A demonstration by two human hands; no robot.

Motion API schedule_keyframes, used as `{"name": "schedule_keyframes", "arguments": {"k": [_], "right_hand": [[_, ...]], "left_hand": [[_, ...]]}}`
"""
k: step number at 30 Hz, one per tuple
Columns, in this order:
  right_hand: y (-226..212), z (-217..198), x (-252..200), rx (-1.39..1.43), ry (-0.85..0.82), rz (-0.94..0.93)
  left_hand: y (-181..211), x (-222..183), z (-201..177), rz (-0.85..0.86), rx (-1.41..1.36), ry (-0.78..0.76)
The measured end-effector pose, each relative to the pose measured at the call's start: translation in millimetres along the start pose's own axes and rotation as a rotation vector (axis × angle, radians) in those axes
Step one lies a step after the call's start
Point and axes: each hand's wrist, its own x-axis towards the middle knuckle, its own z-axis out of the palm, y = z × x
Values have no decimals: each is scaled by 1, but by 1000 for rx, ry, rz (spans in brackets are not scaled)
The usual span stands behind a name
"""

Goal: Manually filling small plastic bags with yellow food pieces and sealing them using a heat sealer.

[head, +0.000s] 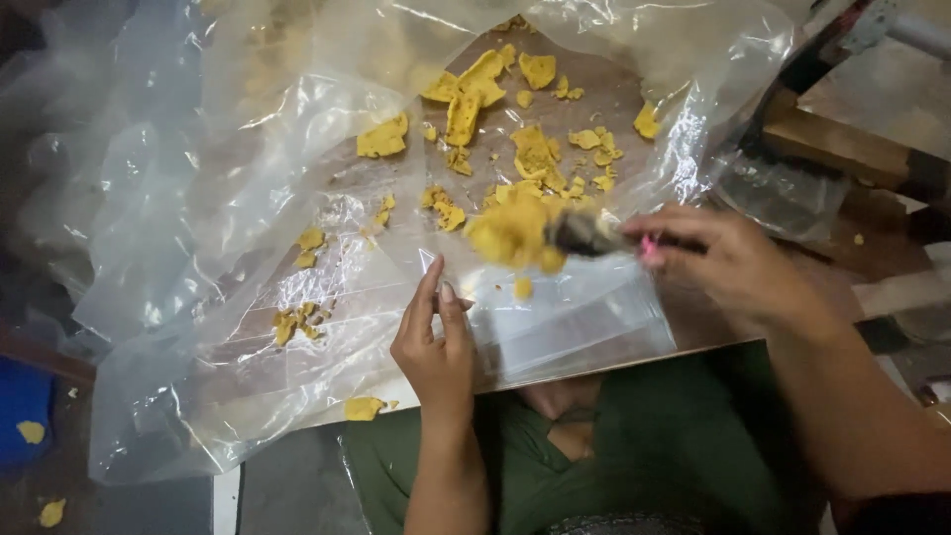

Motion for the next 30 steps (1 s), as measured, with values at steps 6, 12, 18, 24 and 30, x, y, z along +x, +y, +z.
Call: {"name": "schedule_keyframes", "arguments": {"k": [6,12,18,24,30], "right_hand": [[-2,9,-19,-163,-174,32],[-16,24,-10,-407,-252,81],[-27,29,10,-486,-330,76],[-43,2,46,-120,-72,453],[47,20,91,-1001,-183,408]], "left_hand": [[-4,-8,9,96,97,13],[-8,-18,18,189,102,-69],[-24,-18,14,13,-181,-112],[-36,-4,-13,-257,-360,11],[-33,-5,-5,-229,-460,91]]}}
